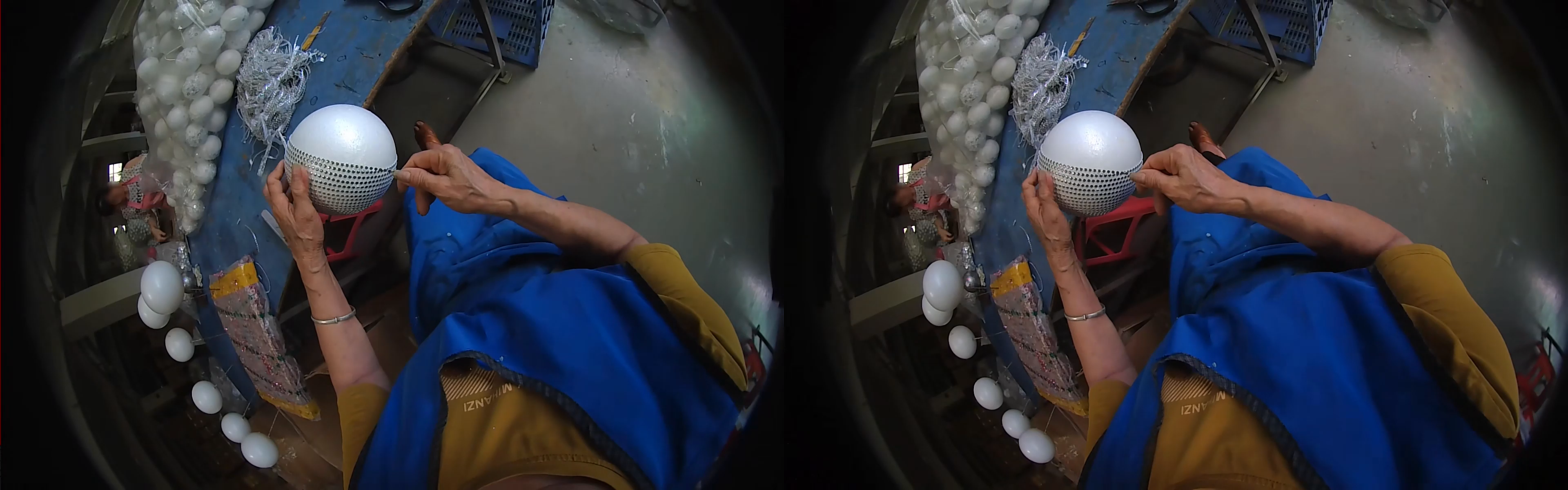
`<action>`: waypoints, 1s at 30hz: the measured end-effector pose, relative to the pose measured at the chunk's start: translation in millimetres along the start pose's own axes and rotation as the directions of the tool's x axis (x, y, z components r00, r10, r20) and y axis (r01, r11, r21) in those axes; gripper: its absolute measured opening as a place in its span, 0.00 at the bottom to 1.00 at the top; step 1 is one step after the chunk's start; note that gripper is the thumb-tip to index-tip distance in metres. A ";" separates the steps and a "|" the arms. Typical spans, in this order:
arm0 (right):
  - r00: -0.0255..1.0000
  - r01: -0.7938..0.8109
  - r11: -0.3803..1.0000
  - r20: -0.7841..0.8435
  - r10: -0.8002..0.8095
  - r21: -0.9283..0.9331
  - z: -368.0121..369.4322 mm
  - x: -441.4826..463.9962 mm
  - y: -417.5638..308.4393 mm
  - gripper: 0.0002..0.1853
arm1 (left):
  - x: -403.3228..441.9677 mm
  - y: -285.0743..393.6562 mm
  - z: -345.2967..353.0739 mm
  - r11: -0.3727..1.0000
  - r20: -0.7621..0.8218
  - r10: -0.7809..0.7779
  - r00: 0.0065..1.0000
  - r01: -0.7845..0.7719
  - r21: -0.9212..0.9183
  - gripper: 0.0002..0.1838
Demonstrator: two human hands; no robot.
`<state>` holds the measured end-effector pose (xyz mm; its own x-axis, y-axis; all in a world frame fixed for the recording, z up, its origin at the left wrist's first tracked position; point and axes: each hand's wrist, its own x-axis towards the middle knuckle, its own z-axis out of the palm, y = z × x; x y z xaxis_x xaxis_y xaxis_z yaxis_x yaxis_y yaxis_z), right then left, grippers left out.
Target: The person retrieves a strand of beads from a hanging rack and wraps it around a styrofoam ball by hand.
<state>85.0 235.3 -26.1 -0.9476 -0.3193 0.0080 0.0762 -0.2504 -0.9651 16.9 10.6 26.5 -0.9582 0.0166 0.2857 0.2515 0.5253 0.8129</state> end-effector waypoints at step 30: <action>0.994 -0.025 0.998 -0.106 0.031 0.064 2.5 6.0 -1.4 0.20 | 2.7 3.0 0.7 1.000 -0.018 -0.019 1.000 0.019 0.019 0.32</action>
<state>79.9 231.4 -24.0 -0.9722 -0.2286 -0.0501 0.1195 -0.3007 -0.9462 15.0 12.8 29.3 -0.9601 -0.0085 0.2795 0.2306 0.5414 0.8085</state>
